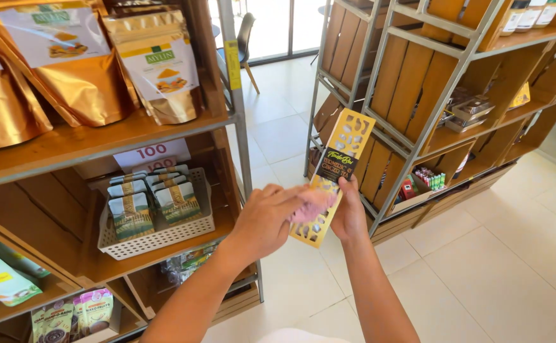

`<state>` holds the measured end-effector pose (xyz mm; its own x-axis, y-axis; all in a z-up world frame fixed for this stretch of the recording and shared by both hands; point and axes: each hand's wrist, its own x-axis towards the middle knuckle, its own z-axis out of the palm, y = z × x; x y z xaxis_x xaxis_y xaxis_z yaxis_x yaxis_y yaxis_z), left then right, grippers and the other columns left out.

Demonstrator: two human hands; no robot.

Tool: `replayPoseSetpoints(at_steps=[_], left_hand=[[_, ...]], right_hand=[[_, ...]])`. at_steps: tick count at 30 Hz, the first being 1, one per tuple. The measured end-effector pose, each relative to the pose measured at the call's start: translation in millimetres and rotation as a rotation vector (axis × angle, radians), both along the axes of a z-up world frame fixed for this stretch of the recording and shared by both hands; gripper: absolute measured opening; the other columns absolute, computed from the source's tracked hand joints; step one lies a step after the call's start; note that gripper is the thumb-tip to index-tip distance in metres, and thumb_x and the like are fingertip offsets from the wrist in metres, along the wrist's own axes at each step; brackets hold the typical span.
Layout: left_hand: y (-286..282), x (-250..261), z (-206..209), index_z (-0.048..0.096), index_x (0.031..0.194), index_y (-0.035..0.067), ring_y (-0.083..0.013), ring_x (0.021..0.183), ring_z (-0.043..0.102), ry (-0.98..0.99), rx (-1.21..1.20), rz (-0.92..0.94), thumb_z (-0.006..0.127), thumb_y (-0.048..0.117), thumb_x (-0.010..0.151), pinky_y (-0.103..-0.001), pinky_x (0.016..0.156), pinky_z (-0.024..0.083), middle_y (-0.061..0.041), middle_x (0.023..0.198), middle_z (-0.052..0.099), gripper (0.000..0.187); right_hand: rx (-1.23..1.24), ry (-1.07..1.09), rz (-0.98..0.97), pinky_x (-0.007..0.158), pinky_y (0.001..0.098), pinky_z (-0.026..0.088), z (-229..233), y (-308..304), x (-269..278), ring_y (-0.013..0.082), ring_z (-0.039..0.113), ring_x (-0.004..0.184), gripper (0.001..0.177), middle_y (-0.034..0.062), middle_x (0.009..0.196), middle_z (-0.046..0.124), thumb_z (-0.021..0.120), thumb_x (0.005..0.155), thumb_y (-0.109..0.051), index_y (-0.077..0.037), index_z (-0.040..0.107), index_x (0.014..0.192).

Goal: The recorder uses a pink cloth to wipe down boxes and pouches of tea and snacks before organizing them on wooden shelves.

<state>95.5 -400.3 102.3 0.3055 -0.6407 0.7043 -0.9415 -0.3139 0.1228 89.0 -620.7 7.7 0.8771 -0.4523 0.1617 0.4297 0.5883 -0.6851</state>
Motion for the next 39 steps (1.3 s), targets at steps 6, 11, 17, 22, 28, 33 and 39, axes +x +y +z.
replayPoseSetpoints(at_steps=[6,11,17,22,28,33,39], left_hand=[[-43,3,-13,0.068,0.121,0.013,-0.0211,0.11,0.055,-0.025,0.183,0.101,0.06,0.014,0.085,-0.035,0.079,0.044,0.0,0.14,0.059,0.037],[-61,-15,19,0.058,0.138,0.011,-0.0258,0.115,0.057,0.142,0.271,0.064,0.057,0.013,0.091,-0.038,0.085,0.046,-0.01,0.142,0.058,0.048],[-93,-14,-4,0.046,0.149,0.014,-0.0293,0.112,0.059,0.131,0.225,0.046,0.05,0.009,0.093,-0.041,0.086,0.048,-0.012,0.14,0.059,0.056],[-101,-25,-3,0.065,0.126,0.014,-0.0265,0.107,0.059,0.062,0.233,0.001,0.053,0.007,0.089,-0.039,0.08,0.048,-0.005,0.127,0.068,0.039],[-115,-35,2,0.066,0.128,0.006,-0.0246,0.111,0.057,0.075,0.107,0.138,0.051,0.01,0.094,-0.037,0.083,0.047,-0.008,0.14,0.059,0.038],[-110,-51,-13,0.071,0.117,0.007,-0.0251,0.106,0.061,-0.045,0.154,0.012,0.06,0.002,0.086,-0.038,0.076,0.047,-0.002,0.133,0.065,0.034],[-105,-56,-28,0.073,0.104,0.014,-0.0198,0.099,0.061,0.003,0.174,0.022,0.057,0.005,0.087,-0.034,0.072,0.045,0.006,0.127,0.067,0.025]], right_hand=[[-0.048,-0.027,0.071,0.09,0.0473,0.06,-7,-24,5,0.0282,0.069,0.108,0.043,0.011,0.116,0.065,0.065,0.096,-0.028,-0.026,0.043,0.132],[-0.101,-0.024,0.113,0.099,0.0518,0.054,5,-42,-6,0.0289,0.062,0.122,0.053,0.0136,0.131,0.06,0.063,0.095,-0.046,-0.028,0.036,0.137],[-0.144,-0.028,0.087,0.106,0.0497,0.05,-3,-73,-2,0.0276,0.056,0.128,0.06,0.0117,0.139,0.055,0.061,0.093,-0.055,-0.026,0.037,0.14],[-0.098,0.001,0.063,0.104,0.0463,0.051,21,-68,-22,0.0245,0.058,0.122,0.058,0.0098,0.133,0.058,0.058,0.096,-0.053,-0.024,0.039,0.143],[-0.159,-0.032,0.082,0.11,0.0514,0.047,12,-79,-19,0.0285,0.054,0.13,0.067,0.0114,0.14,0.052,0.061,0.093,-0.057,-0.024,0.037,0.147],[-0.01,-0.01,0.042,0.106,0.0513,0.05,-1,-92,-14,0.0292,0.06,0.123,0.061,0.0145,0.135,0.056,0.057,0.097,-0.058,-0.024,0.036,0.143],[0.029,-0.015,0.021,0.105,0.0541,0.049,-5,-106,-19,0.0331,0.06,0.128,0.064,0.0198,0.141,0.055,0.056,0.097,-0.059,-0.023,0.034,0.145]])
